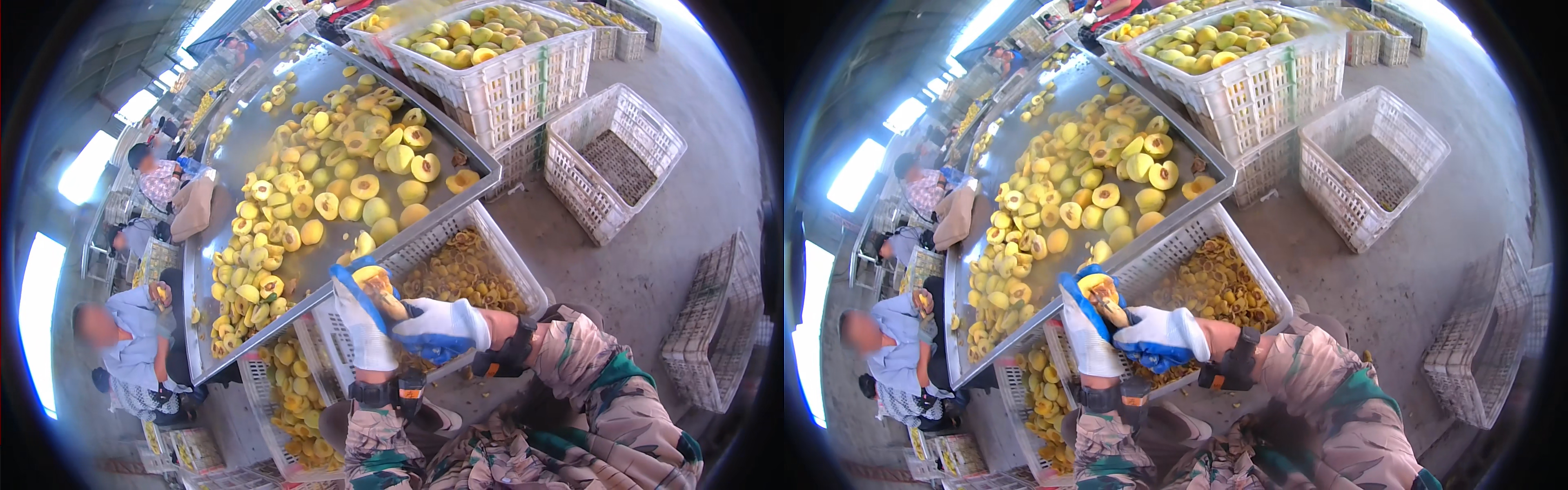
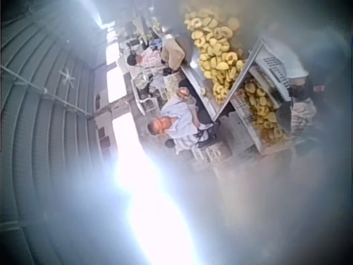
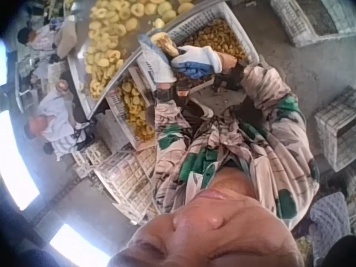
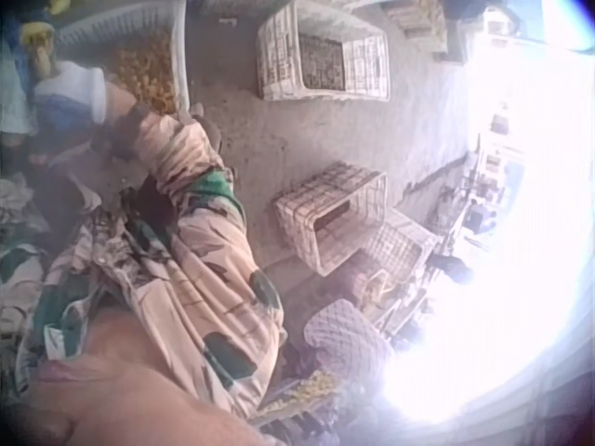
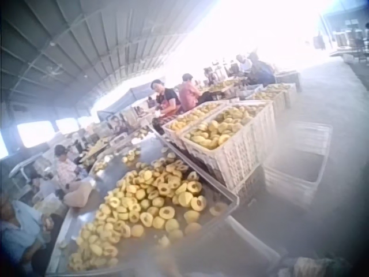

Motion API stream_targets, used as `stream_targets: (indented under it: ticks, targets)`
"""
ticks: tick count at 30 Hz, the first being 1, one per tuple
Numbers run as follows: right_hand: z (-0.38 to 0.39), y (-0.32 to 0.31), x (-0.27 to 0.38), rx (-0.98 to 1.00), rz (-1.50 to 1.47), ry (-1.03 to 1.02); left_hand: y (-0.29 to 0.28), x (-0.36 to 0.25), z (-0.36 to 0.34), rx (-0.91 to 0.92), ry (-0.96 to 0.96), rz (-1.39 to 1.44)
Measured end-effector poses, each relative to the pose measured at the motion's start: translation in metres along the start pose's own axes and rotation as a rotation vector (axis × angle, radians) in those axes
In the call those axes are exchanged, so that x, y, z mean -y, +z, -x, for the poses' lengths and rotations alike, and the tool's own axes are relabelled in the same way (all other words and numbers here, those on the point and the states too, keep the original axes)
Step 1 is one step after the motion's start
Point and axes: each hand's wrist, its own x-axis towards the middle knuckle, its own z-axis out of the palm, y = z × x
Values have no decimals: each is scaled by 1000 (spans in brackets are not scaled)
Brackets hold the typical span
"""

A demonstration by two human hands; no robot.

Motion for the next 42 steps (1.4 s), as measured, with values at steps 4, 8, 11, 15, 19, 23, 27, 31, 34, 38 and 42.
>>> stream_targets:
  ticks: [4,8,11,15,19,23,27,31,34,38,42]
  targets:
    - [8,-4,7,186,-257,57,-1,-2,-2,57,39,-39]
    - [13,-4,11,103,-185,17,-4,-7,-7,181,72,-48]
    - [12,-4,12,68,-166,42,-7,-9,-9,241,-36,15]
    - [5,2,7,-94,240,-27,-9,-6,-10,88,59,-86]
    - [1,4,3,10,-68,36,-11,3,-13,51,59,-74]
    - [5,-6,2,153,-191,84,-14,3,-18,71,-50,25]
    - [2,-9,-1,369,-383,155,-13,-5,-18,47,-153,60]
    - [6,-8,3,409,-505,155,-14,-12,-18,214,-182,-67]
    - [15,-13,16,507,-451,91,-25,-22,-22,228,-92,-97]
    - [15,-13,19,-253,380,-73,-50,-35,-19,169,-356,66]
    - [11,-12,9,-526,1057,-193,-54,-30,-10,291,-164,-145]
